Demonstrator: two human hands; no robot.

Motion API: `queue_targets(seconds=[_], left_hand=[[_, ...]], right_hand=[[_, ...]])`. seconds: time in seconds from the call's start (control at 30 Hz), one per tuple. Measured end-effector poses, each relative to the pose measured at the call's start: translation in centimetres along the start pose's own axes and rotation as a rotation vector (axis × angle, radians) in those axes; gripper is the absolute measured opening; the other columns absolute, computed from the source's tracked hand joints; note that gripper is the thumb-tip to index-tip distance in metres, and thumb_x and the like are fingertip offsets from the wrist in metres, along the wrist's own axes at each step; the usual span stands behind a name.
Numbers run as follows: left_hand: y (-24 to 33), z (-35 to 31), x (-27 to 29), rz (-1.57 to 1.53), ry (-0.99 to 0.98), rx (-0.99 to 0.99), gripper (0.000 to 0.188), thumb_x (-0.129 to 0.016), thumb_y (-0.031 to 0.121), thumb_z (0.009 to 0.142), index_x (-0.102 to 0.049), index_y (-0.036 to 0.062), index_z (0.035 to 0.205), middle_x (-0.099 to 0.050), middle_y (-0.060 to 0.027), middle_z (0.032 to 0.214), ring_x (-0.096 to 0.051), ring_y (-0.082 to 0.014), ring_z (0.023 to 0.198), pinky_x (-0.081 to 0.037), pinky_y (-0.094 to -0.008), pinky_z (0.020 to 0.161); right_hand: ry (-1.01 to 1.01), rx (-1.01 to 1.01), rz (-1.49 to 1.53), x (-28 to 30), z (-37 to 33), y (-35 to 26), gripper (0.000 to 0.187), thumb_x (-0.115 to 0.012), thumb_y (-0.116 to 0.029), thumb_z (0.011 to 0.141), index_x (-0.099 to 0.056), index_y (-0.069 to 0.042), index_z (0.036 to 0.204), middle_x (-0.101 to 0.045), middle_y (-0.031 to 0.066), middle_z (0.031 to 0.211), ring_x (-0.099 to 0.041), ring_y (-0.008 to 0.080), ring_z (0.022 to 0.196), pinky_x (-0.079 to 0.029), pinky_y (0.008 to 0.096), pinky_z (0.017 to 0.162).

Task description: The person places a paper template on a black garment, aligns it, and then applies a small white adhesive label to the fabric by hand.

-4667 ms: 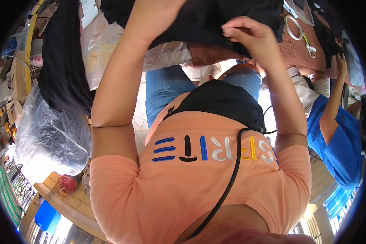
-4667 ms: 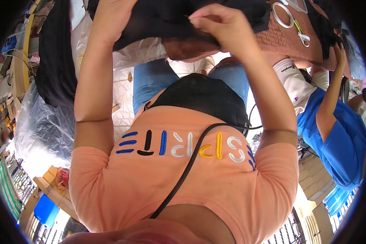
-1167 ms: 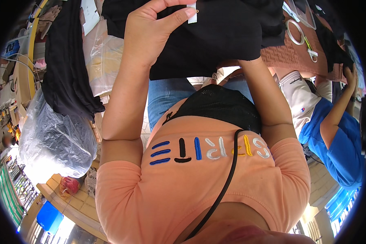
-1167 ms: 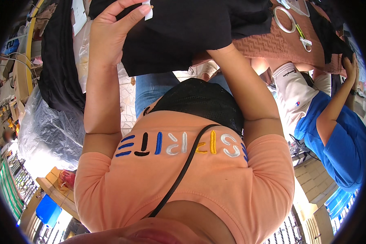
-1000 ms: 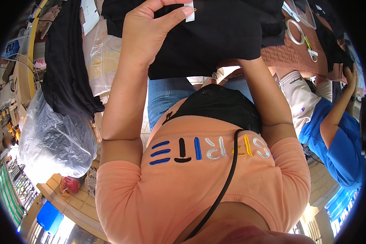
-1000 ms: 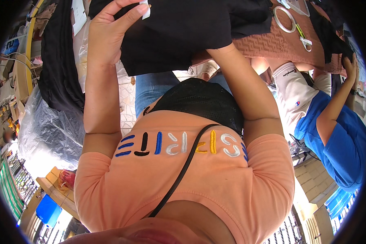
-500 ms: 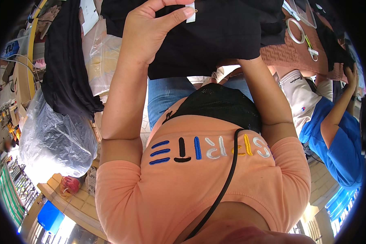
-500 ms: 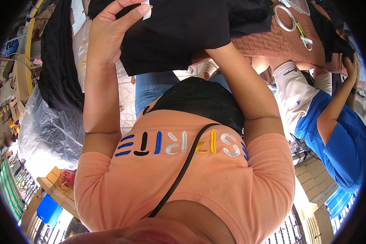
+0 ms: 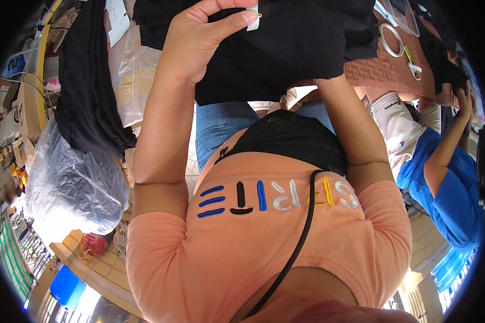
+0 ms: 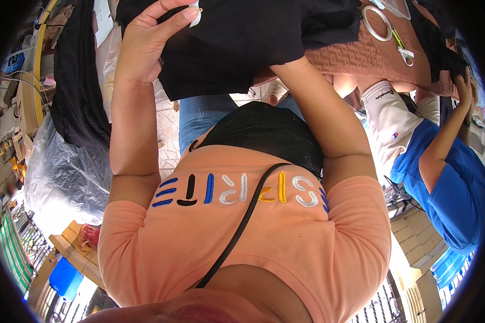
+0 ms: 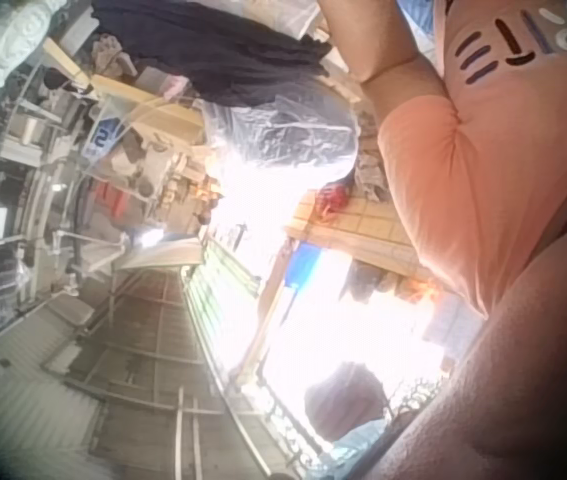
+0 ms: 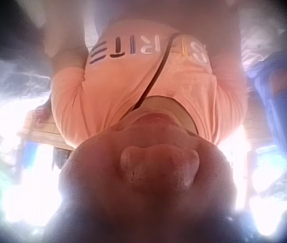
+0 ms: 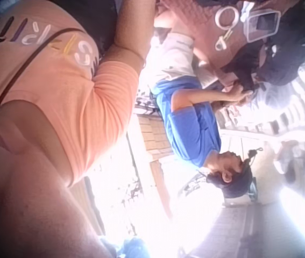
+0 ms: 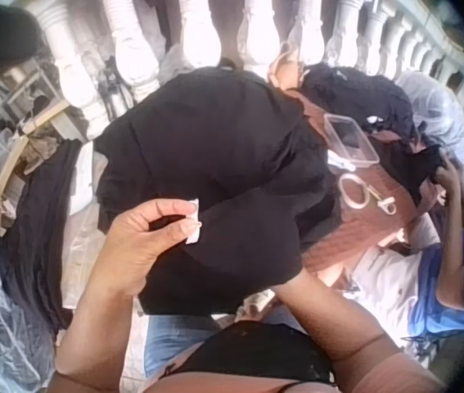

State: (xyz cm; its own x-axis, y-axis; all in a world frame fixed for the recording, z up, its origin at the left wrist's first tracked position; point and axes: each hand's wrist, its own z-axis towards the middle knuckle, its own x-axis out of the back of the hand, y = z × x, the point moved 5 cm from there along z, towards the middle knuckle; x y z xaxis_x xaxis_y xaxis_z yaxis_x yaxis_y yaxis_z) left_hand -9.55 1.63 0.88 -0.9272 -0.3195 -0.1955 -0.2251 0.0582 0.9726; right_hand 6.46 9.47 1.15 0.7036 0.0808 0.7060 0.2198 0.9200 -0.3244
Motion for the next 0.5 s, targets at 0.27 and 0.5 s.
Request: queue_targets(seconds=[0.27,0.5], left_hand=[[3.6,1.0,-1.3,0.205,-0.039,-0.220,0.021,-0.075,0.002,0.093,-0.073,-0.0036,0.112,-0.074,-0.0066,0.099,-0.068,-0.0106,0.088,-0.055,-0.0229,0.081],[-3.5,3.0,0.1,0.229,-0.117,0.045,0.021,-0.073,0.002,0.093,-0.073,-0.0051,0.113,-0.075,-0.0075,0.098,-0.069,-0.0118,0.087,-0.055,-0.0235,0.082]], right_hand=[[-0.120,-0.131,-0.101,-0.5,-3.1,2.5,0.029,-0.073,-0.010,0.087,-0.072,-0.005,0.116,-0.073,0.0144,0.111,-0.072,0.0331,0.095,-0.056,0.0426,0.080],[-0.758,-0.198,0.155,4.4,-6.4,-1.3,0.025,-0.074,-0.008,0.088,-0.073,-0.005,0.113,-0.073,0.0123,0.107,-0.072,0.0309,0.090,-0.056,0.0392,0.076]])
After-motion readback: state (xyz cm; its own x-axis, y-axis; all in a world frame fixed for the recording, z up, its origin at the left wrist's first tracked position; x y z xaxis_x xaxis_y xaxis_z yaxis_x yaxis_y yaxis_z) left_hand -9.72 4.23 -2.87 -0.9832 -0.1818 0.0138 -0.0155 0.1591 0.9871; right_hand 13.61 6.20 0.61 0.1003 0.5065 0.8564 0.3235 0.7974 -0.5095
